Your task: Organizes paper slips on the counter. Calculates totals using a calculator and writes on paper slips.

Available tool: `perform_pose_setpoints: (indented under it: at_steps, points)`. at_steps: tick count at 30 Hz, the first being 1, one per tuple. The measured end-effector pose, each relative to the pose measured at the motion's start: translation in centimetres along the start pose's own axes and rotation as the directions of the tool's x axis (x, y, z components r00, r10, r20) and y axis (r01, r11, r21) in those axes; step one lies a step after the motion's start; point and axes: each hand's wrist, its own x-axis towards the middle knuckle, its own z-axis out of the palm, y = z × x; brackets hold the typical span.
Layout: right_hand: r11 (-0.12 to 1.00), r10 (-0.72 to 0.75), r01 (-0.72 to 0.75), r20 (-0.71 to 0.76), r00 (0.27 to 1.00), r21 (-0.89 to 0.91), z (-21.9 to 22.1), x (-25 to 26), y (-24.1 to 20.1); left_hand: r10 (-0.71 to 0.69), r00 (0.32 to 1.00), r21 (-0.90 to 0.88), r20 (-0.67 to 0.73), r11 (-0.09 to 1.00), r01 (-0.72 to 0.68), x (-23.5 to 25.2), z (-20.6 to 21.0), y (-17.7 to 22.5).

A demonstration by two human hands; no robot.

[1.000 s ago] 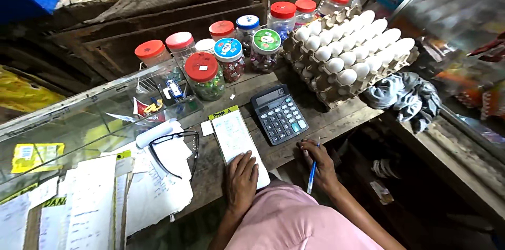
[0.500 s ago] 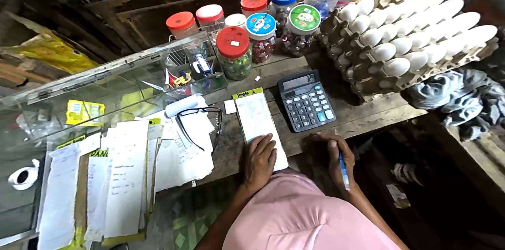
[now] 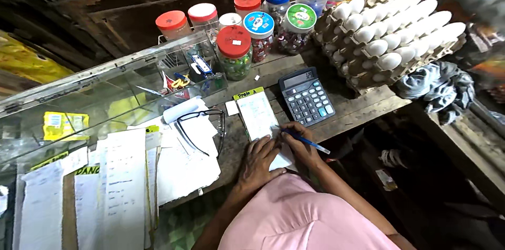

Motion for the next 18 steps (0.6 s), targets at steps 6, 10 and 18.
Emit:
perform_pose_setpoints:
  at_steps: [6,10,18]
  points:
    - [0.962,-0.216,0.202,-0.059,0.975,-0.182,1.6,1.2,1.0,0.033,0.998,0.068,-0.044,0.997,-0.030,0.1,0.4,-0.2]
    - [0.935,-0.296,0.275,-0.066,0.953,-0.223,1.7,1.6,2.0,0.044,0.997,0.074,-0.058,0.996,-0.040,0.1,0.3,-0.3]
    - [0.953,-0.273,0.253,-0.111,0.955,-0.168,1.8,1.5,2.4,0.053,0.997,0.066,-0.057,0.997,-0.049,0.1,0.4,-0.4]
